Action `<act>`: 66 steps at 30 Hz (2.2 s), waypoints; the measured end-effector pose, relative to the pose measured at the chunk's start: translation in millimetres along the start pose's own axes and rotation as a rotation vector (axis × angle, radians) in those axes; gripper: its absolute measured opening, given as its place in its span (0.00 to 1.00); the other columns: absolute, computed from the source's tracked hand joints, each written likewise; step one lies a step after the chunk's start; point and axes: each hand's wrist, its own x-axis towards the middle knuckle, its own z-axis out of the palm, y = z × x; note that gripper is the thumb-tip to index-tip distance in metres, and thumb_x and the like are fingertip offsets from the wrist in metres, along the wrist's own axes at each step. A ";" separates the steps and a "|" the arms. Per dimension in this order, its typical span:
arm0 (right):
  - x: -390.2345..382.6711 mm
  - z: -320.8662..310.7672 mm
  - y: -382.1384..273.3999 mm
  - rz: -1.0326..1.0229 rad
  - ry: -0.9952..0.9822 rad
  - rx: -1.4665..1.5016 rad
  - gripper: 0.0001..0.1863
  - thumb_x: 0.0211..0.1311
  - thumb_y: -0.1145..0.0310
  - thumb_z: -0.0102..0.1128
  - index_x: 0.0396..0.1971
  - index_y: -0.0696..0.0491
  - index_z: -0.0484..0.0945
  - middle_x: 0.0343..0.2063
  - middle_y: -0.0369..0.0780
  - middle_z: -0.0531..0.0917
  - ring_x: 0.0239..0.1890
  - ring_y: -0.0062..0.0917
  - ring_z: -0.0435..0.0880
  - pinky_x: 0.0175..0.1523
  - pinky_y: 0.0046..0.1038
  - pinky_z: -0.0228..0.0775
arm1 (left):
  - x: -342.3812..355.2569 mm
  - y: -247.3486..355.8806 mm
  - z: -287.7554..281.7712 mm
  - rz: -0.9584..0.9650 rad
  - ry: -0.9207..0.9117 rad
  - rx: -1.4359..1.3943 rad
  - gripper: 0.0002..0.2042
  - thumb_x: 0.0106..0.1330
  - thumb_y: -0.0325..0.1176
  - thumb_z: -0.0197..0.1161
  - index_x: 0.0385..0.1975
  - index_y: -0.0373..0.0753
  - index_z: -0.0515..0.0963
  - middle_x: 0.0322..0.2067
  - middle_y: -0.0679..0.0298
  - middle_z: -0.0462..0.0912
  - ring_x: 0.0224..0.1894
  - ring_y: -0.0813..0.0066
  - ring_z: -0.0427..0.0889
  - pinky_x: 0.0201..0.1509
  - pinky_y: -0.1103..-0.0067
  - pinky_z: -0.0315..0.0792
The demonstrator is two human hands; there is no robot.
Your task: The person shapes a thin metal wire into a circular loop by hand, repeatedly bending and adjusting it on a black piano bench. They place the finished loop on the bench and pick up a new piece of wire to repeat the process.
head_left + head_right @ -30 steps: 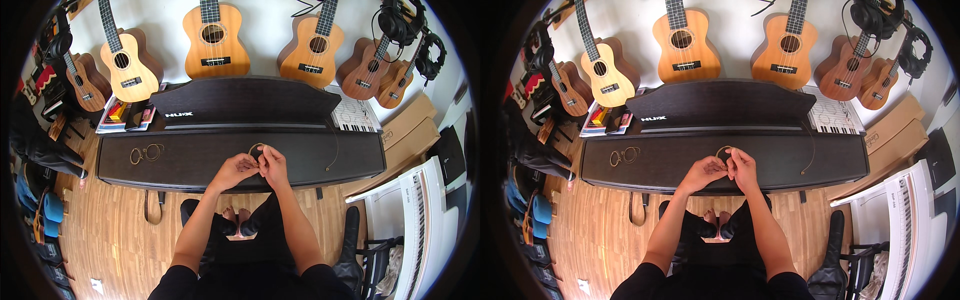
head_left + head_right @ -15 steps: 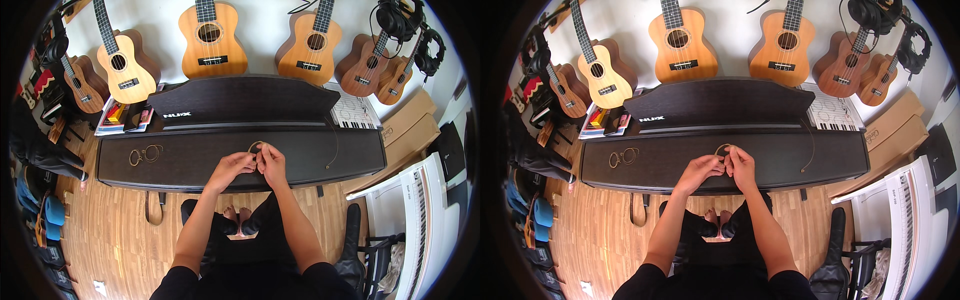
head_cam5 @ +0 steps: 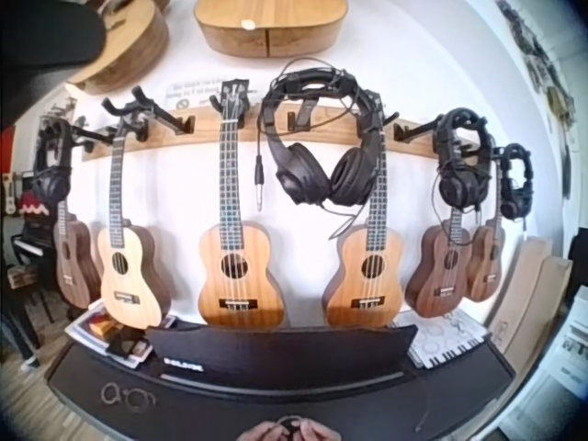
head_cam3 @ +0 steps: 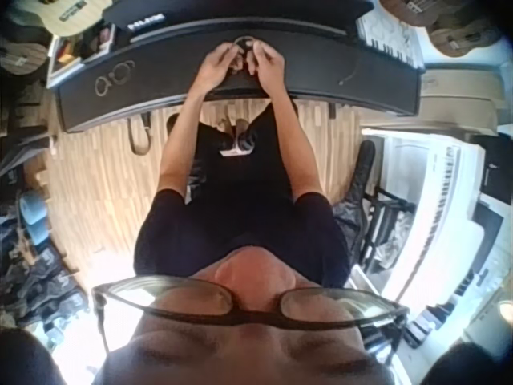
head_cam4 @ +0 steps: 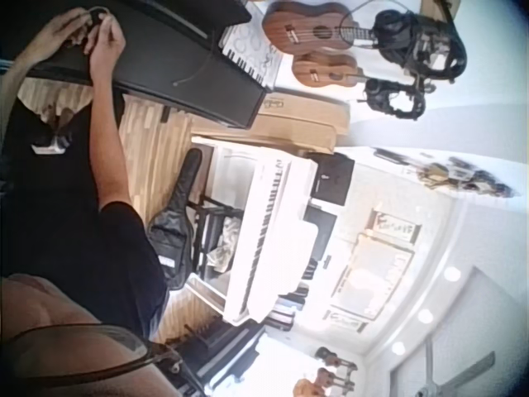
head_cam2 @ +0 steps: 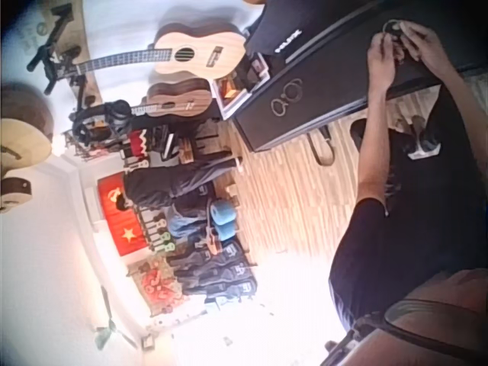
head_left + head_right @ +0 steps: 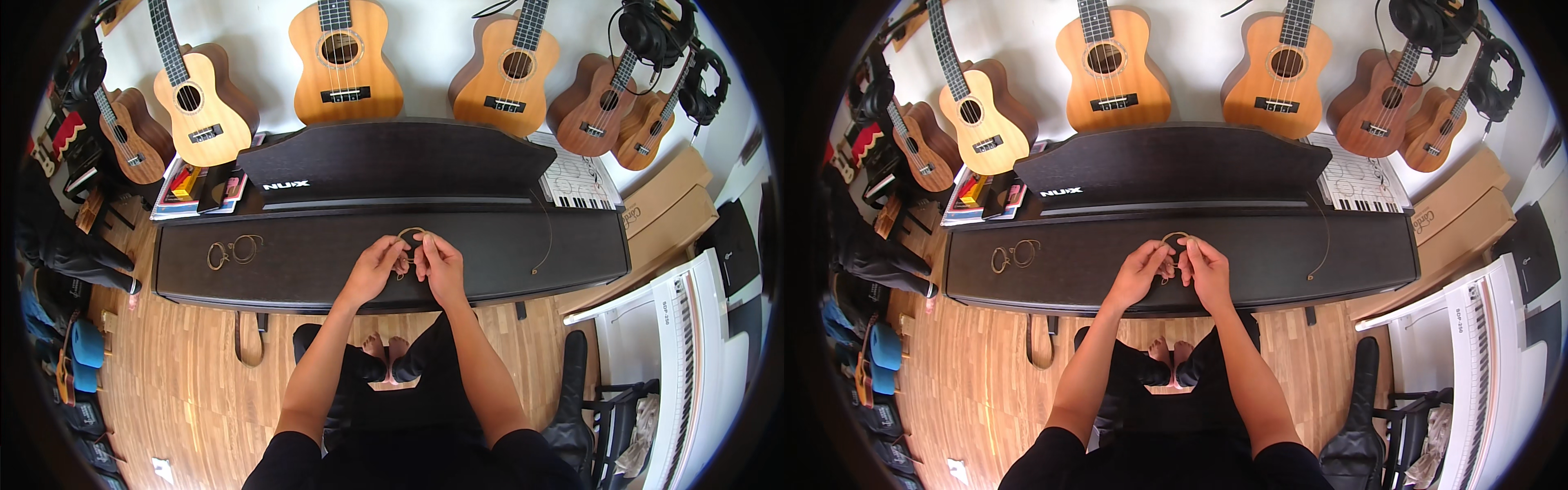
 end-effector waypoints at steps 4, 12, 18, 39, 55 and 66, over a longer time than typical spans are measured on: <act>-0.5 3.4 0.0 -0.042 0.005 -0.033 0.15 0.73 0.63 0.51 0.45 0.60 0.79 0.25 0.35 0.77 0.19 0.14 0.71 0.23 0.17 0.63 | -0.5 -6.6 3.6 0.069 0.093 0.021 0.12 0.76 0.34 0.49 0.43 0.32 0.76 0.30 0.64 0.79 0.34 0.78 0.80 0.43 0.80 0.76; 1.7 -2.0 5.9 -0.065 0.002 -0.076 0.15 0.73 0.64 0.51 0.47 0.61 0.79 0.31 0.35 0.77 0.22 0.16 0.73 0.24 0.18 0.65 | -2.9 -12.2 7.1 0.130 0.175 0.108 0.13 0.75 0.34 0.52 0.42 0.30 0.78 0.39 0.60 0.82 0.39 0.73 0.83 0.47 0.78 0.78; 3.7 -2.6 5.9 -0.053 -0.037 0.023 0.14 0.69 0.70 0.56 0.50 0.61 0.78 0.33 0.36 0.77 0.27 0.17 0.76 0.30 0.20 0.73 | -1.1 -10.0 8.3 0.118 0.194 -0.046 0.12 0.74 0.32 0.53 0.45 0.30 0.78 0.40 0.60 0.83 0.41 0.75 0.83 0.46 0.77 0.81; 2.1 -2.1 7.0 -0.061 -0.138 -0.048 0.12 0.65 0.79 0.58 0.47 0.62 0.79 0.41 0.41 0.79 0.39 0.26 0.85 0.47 0.27 0.82 | -3.1 -6.6 9.8 0.069 0.316 -0.195 0.13 0.75 0.37 0.53 0.43 0.33 0.79 0.22 0.69 0.74 0.24 0.85 0.73 0.28 0.85 0.70; 7.5 -12.5 11.4 0.027 -0.087 0.161 0.13 0.63 0.79 0.60 0.47 0.63 0.78 0.44 0.44 0.82 0.47 0.30 0.83 0.57 0.31 0.77 | 0.5 -3.8 11.3 0.030 0.256 -0.146 0.14 0.74 0.35 0.53 0.45 0.30 0.78 0.28 0.61 0.83 0.29 0.77 0.83 0.36 0.81 0.80; 5.8 -8.8 14.2 -0.028 -0.033 0.146 0.13 0.65 0.78 0.59 0.49 0.62 0.77 0.47 0.43 0.81 0.49 0.26 0.81 0.57 0.28 0.74 | 1.4 -7.4 9.5 0.007 0.166 -0.182 0.12 0.75 0.34 0.51 0.45 0.31 0.76 0.35 0.58 0.83 0.36 0.74 0.84 0.44 0.79 0.80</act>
